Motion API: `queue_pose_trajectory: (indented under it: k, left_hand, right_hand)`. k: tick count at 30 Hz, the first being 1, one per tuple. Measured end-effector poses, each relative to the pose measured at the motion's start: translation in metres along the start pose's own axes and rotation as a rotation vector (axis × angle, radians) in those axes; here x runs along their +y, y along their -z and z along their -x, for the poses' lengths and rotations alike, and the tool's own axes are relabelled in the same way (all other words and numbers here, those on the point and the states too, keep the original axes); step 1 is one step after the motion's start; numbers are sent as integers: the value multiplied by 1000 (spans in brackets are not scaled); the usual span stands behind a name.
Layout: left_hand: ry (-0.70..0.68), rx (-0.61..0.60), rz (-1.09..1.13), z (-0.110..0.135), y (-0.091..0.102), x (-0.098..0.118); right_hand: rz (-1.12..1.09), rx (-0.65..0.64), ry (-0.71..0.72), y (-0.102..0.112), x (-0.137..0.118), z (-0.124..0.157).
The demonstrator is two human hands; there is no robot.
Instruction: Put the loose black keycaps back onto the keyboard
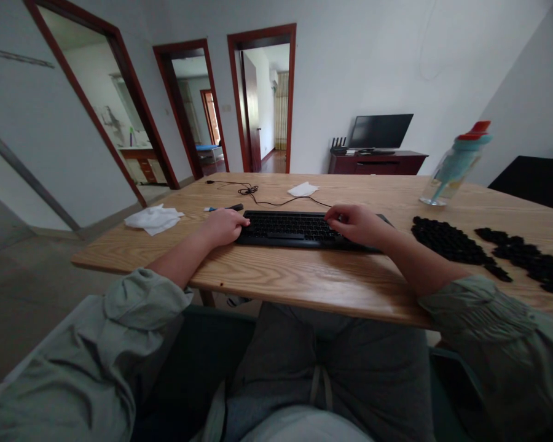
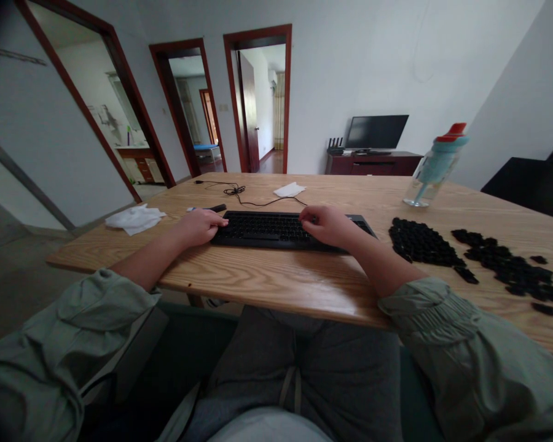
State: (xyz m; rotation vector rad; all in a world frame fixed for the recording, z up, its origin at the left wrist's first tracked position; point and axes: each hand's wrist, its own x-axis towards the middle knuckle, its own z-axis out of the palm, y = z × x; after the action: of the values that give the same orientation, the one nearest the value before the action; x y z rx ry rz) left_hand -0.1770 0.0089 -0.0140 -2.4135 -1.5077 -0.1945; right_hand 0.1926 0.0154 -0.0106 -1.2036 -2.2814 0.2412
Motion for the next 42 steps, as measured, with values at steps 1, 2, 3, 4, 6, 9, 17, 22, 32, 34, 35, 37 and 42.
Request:
queue_pose_trajectory:
  k: [1,2,3,4,6,9,17,22,32,34,35,37,42]
  left_hand:
    - [-4,0,0,0,0,0]
    - [-9,1,5,1,0,0]
    - [-13,0,14,1,0,0]
    - [-15,-1,22,1,0,1]
    - [-10,-2,29,1,0,1]
    - [2,0,27,0,-2,2]
    - [16,191,158,2,-13,-8]
    - [-60,218,162,6,-8,-8]
    - [-89,104,47,6,-4,0]
    - [-94,147,65,7,-4,-1]
    - [-93,175,76,7,-3,-2]
    - [-91,211,86,8,-3,-3]
    - [-82,125,50,7,-3,-3]
  right_hand:
    - [-2,-1,-3,0,1,0]
    - [-2,-3,-6,0,1,0]
    - [-1,-6,-7,-1,2,0]
    - [1,-8,-6,-1,3,0]
    - [4,-12,3,-1,4,0]
    - [5,0,6,-1,4,0]
    - [-21,10,15,3,1,0]
    - [-26,-2,12,3,2,0]
    - [-9,-11,8,2,5,1]
    - [-15,-10,9,2,5,0]
    - [-20,-11,11,2,5,0]
    - [-30,-11,19,3,6,0]
    - [-20,-10,27,3,5,1]
